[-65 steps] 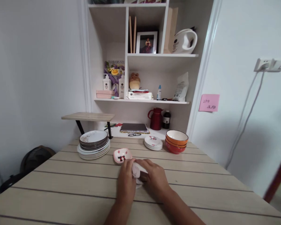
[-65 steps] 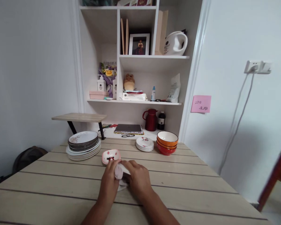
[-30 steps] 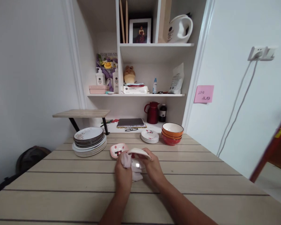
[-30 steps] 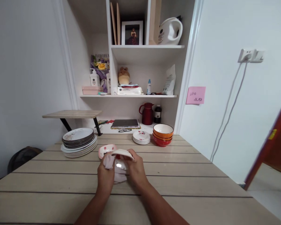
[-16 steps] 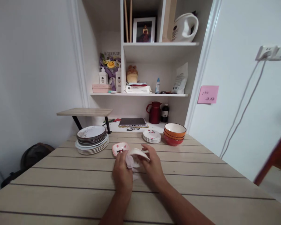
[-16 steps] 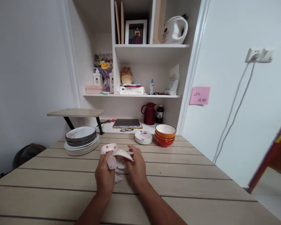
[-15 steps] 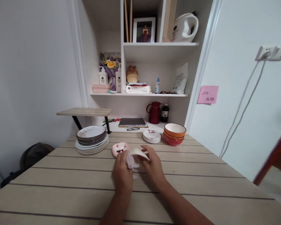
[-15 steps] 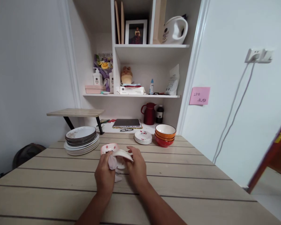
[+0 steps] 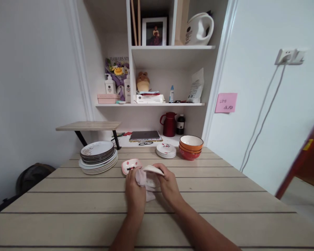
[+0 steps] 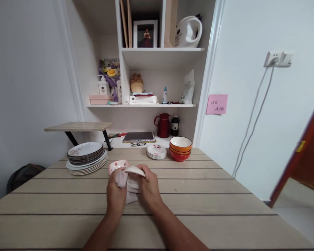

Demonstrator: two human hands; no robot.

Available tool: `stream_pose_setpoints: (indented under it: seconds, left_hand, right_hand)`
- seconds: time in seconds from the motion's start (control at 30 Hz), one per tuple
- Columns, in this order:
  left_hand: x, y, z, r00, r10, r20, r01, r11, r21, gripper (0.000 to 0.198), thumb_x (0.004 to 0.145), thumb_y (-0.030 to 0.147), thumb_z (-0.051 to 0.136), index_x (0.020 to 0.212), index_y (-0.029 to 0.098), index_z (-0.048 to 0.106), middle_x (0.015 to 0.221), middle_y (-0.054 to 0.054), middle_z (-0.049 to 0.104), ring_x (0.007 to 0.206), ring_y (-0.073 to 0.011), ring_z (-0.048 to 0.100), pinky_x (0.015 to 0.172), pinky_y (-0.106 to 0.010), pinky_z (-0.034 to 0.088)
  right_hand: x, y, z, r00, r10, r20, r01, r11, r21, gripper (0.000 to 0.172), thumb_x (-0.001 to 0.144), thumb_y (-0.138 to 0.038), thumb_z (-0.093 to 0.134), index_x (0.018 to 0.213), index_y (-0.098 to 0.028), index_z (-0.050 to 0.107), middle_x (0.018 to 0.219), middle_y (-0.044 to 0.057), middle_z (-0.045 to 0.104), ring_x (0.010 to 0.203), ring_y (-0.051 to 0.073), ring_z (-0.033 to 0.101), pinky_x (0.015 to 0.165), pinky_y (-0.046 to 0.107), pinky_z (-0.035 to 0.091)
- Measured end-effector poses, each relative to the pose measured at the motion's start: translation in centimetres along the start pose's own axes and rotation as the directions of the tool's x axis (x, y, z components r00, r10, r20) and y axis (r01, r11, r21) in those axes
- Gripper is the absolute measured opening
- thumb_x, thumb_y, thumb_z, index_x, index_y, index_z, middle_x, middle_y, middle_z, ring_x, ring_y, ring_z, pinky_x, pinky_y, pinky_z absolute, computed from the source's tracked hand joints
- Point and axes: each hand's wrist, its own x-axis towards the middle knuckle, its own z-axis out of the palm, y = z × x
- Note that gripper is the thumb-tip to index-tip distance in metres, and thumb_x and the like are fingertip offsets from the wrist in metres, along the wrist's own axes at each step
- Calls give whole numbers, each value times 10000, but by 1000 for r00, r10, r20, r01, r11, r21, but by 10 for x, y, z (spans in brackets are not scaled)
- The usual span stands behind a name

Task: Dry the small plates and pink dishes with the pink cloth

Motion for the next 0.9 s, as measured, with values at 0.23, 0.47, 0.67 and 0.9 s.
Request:
stream_pose_setpoints:
  seconds: [0.23,0.47,0.67,0.9]
  left_hand:
    - [1,3,7,932,-312,184,347,916,-200,236,811,399,584,884,185,649,825,-69,719,758,-205,666,699,-283,512]
    - [-3,2,-10,1000,9,29,-15,976,218,362,793,93,507,1089,250,643,1097,-53,667,998,-211,635,788,-281,490]
    - [-9,7,-12,979,114,172,-176,895,409,461,791,36,502,1173,263,623,1075,-58,653,968,-203,633,724,-256,476]
    - [-3,3,-4,973,-214,88,215,977,-4,137,825,214,556,926,241,643,867,-24,690,757,-170,643,655,-228,459]
  right_hand:
    - [1,-1,10,968,250,11,-227,860,456,295,716,-213,492,987,-214,608,891,22,663,763,170,568,647,244,438]
    - [-1,4,9,999,34,-12,-33,998,44,351,706,-155,522,1041,-212,610,1003,39,693,879,207,618,789,318,479]
    - [-3,6,-3,990,-126,68,139,959,-247,339,708,-94,453,921,-219,685,925,49,695,863,206,608,797,297,451]
    - [-1,2,1,991,120,60,-129,975,181,155,761,-233,513,826,-190,647,790,20,656,747,185,560,653,263,417]
